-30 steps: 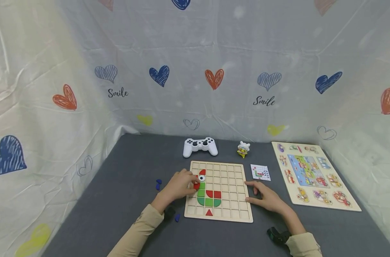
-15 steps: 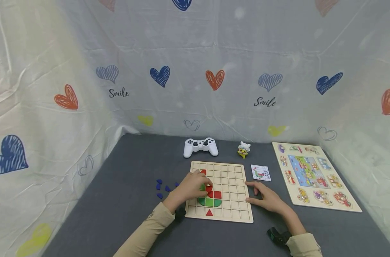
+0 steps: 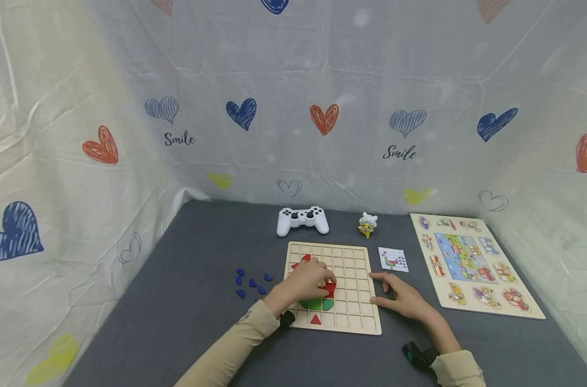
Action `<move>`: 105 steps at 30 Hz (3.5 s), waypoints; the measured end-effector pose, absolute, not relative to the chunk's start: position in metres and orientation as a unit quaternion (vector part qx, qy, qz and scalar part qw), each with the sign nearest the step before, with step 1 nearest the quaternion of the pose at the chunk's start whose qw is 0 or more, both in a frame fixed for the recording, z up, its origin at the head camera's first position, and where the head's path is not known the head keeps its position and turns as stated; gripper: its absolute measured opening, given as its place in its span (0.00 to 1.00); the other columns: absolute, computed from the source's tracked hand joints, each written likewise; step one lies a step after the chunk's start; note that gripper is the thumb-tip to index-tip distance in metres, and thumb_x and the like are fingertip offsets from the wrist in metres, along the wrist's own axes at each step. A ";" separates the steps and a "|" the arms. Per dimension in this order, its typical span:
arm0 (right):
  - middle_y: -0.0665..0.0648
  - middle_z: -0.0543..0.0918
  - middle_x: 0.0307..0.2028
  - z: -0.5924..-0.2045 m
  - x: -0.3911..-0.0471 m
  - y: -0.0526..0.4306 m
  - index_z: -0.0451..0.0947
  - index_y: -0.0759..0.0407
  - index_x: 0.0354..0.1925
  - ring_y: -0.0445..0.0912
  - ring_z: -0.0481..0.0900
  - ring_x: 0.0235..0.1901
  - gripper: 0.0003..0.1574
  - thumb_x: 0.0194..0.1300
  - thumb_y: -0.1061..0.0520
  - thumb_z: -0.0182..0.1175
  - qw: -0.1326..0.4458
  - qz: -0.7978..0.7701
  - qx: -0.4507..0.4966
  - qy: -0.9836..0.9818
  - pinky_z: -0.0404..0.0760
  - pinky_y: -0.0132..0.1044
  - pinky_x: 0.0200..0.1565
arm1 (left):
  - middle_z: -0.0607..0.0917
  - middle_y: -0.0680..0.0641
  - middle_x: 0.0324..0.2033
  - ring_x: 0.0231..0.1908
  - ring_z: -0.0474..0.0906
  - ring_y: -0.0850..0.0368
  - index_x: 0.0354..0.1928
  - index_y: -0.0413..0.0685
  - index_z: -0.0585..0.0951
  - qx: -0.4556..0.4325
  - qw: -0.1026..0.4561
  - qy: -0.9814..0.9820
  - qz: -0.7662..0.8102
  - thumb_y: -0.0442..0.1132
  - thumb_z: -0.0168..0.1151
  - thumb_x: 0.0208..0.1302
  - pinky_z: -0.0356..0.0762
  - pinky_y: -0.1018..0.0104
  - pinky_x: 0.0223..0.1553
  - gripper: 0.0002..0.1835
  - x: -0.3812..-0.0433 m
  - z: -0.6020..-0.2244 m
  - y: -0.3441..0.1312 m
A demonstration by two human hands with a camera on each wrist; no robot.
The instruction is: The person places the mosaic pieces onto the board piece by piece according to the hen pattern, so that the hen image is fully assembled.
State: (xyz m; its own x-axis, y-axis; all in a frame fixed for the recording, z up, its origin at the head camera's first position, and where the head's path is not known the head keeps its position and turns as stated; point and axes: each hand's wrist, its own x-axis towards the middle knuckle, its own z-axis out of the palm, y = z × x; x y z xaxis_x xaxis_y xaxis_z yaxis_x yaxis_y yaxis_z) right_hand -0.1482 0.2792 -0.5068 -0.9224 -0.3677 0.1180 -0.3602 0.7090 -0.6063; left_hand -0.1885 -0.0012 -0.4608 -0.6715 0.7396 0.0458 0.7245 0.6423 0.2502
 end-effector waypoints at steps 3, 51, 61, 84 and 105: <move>0.50 0.66 0.29 -0.507 -0.148 0.279 0.69 0.55 0.59 0.35 0.56 0.22 0.36 0.55 0.45 0.66 0.008 -0.325 -0.194 0.925 0.58 0.29 0.25 | 0.81 0.58 0.34 0.36 0.69 0.63 0.41 0.61 0.84 0.408 0.039 0.904 0.120 0.44 0.67 0.53 0.66 0.70 0.34 0.12 -0.188 -0.462 0.005; 0.50 0.67 0.29 -0.506 -0.149 0.278 0.70 0.54 0.59 0.34 0.55 0.22 0.35 0.54 0.45 0.66 0.010 -0.327 -0.187 0.926 0.56 0.28 0.24 | 0.77 0.57 0.29 0.32 0.64 0.63 0.34 0.62 0.84 0.365 0.029 0.922 0.128 0.51 0.69 0.51 0.63 0.66 0.34 0.09 -0.183 -0.472 0.019; 0.49 0.66 0.29 -0.507 -0.148 0.278 0.70 0.54 0.59 0.32 0.53 0.22 0.35 0.55 0.46 0.66 0.003 -0.325 -0.195 0.925 0.56 0.27 0.24 | 0.78 0.57 0.33 0.34 0.66 0.62 0.37 0.63 0.83 0.348 0.019 0.926 0.143 0.51 0.67 0.53 0.64 0.69 0.32 0.09 -0.183 -0.468 -0.005; 0.49 0.66 0.29 -0.505 -0.147 0.278 0.70 0.54 0.58 0.34 0.55 0.22 0.35 0.55 0.45 0.66 0.009 -0.327 -0.192 0.926 0.57 0.28 0.24 | 0.80 0.55 0.31 0.34 0.69 0.58 0.36 0.56 0.84 0.211 -0.017 0.959 0.187 0.46 0.72 0.48 0.68 0.53 0.39 0.12 -0.184 -0.474 -0.112; 0.50 0.67 0.29 -0.510 -0.148 0.279 0.69 0.54 0.59 0.34 0.56 0.22 0.36 0.55 0.44 0.66 0.001 -0.330 -0.195 0.924 0.58 0.28 0.24 | 0.75 0.55 0.23 0.23 0.68 0.60 0.29 0.53 0.80 0.107 0.010 0.978 0.179 0.46 0.69 0.52 0.65 0.62 0.28 0.09 -0.194 -0.468 -0.193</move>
State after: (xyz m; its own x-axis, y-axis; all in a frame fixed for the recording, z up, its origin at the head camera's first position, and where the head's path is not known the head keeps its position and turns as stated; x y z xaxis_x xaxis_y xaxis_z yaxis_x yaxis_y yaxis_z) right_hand -0.1480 0.2795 -0.5095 -0.9242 -0.3603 0.1267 -0.3590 0.7060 -0.6104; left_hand -0.1941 -0.1925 -0.4679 -0.9770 0.2122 0.0188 0.2052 0.9135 0.3514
